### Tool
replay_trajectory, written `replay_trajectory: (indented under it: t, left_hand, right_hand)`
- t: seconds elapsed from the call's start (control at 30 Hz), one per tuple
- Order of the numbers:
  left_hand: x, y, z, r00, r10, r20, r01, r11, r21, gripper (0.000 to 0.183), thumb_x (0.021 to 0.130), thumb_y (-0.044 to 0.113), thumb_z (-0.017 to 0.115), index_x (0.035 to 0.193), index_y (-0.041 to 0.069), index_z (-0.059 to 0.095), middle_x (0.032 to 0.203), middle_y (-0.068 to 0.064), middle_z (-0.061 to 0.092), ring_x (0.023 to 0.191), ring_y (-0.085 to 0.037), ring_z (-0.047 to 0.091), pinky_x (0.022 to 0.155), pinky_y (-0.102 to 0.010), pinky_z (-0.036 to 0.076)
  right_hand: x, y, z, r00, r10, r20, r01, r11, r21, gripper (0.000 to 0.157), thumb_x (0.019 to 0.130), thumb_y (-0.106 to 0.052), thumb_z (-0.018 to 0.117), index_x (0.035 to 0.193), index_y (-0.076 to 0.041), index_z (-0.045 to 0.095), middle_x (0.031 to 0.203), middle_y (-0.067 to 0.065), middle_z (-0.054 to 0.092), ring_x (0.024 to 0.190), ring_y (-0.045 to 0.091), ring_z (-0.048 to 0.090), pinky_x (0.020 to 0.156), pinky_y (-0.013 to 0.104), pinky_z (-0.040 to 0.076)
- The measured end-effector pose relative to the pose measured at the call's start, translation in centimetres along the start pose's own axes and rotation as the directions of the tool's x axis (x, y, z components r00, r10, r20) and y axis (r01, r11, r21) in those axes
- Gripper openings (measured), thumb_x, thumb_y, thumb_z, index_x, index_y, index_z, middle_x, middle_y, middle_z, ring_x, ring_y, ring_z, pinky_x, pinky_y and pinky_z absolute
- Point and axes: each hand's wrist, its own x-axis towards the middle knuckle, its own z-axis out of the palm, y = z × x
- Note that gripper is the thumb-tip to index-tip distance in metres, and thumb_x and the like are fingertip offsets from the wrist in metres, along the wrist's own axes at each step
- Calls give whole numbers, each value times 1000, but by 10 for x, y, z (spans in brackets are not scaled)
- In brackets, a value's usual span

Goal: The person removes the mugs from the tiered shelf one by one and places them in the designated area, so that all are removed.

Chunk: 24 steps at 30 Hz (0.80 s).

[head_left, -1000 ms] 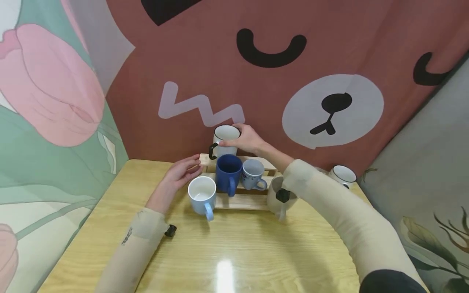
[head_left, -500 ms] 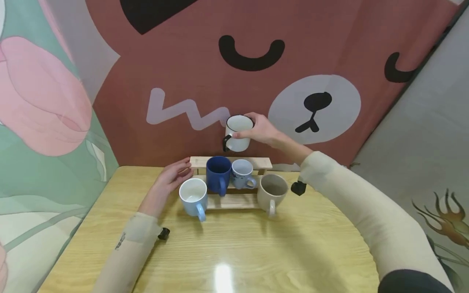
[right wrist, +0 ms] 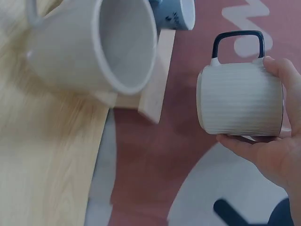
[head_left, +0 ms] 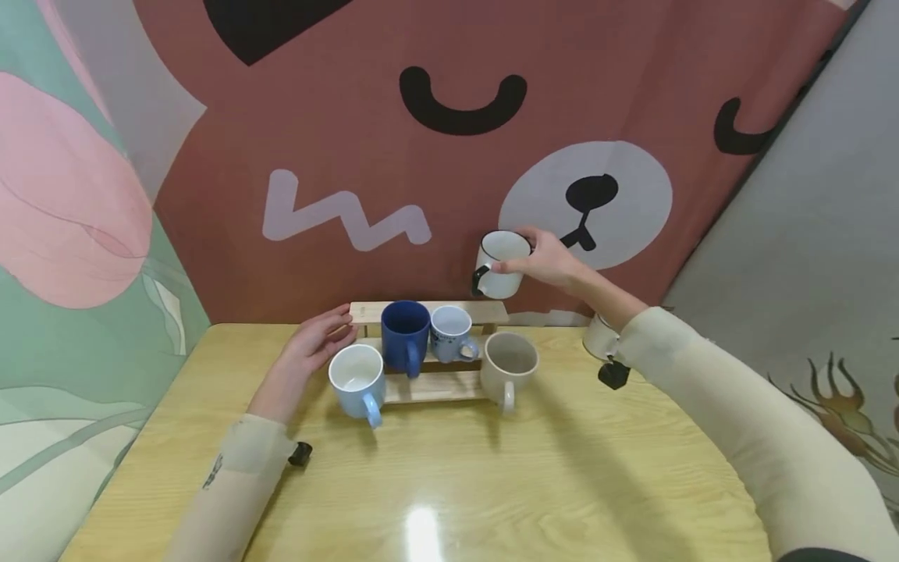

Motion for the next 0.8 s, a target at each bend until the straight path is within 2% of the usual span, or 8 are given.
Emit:
replay_trajectory:
  t: [0.1, 0.17, 0.4, 0.5, 0.57, 0.73, 0.8]
  left_hand:
    - [-4, 3, -9, 1000, 0, -23, -1, 1000, -10, 32, 101, -8, 57, 130, 4, 60, 114, -10, 61, 93, -22, 67, 93, -33, 57]
    - [-4, 5, -13, 1000, -2, -4, 2, 1000, -31, 30, 101, -8, 56, 127, 4, 62, 113, -10, 61, 94, -22, 66, 95, -33, 56]
    - [-2, 8, -16, 1000, 2, -6, -2, 999, -41, 25, 101, -7, 56, 120, 5, 67, 113, -10, 62, 95, -22, 65, 95, -32, 56]
    - [-2, 8, -16, 1000, -8, -8, 7, 999, -43, 25, 102, -7, 55, 121, 5, 66, 113, -10, 62, 96, -22, 64, 96, -32, 55]
    - [-1, 9, -15, 1000, -10, -7, 10, 999, -46, 27, 102, -8, 55, 123, 4, 65, 114, -10, 62, 95, -22, 65, 96, -32, 55]
    - [2, 15, -11, 1000, 8, -17, -8, 1000, -29, 31, 100, -7, 59, 128, 5, 62, 119, -10, 60, 97, -22, 66, 95, -32, 56]
    - [1, 16, -11, 1000, 13, -20, -14, 1000, -23, 32, 100, -7, 60, 129, 6, 61, 121, -10, 60, 98, -21, 66, 96, -32, 55]
  right_hand:
    - [-4, 11, 1, 1000, 5, 17, -5, 1000, 4, 91, 76, -45, 90, 146, -6, 47, 128, 12, 59, 114, 29, 57, 95, 47, 51]
    - [-6, 19, -1, 1000, 20, 11, -19, 1000, -7, 92, 77, -45, 90, 147, -5, 45, 129, 13, 59, 114, 30, 57, 96, 49, 50]
    - [-17, 49, -9, 997, 73, 7, -73, 997, -29, 105, 79, -44, 88, 157, -4, 32, 143, 18, 50, 121, 33, 54, 100, 50, 48]
    - [-20, 65, -11, 995, 92, 26, -92, 996, 14, 103, 81, -39, 88, 158, -4, 30, 144, 20, 48, 123, 35, 53, 99, 52, 51]
    - [-21, 76, -12, 994, 102, 26, -102, 995, 8, 101, 81, -37, 88, 157, -3, 30, 143, 21, 48, 123, 36, 52, 98, 53, 51]
    - [-20, 104, -15, 991, 135, 10, -135, 991, -22, 102, 81, -31, 87, 158, -2, 26, 143, 24, 45, 125, 40, 48, 101, 55, 46]
    - [-19, 117, -14, 989, 146, 19, -146, 989, 9, 103, 81, -27, 87, 158, -1, 24, 143, 26, 43, 125, 42, 46, 102, 57, 45]
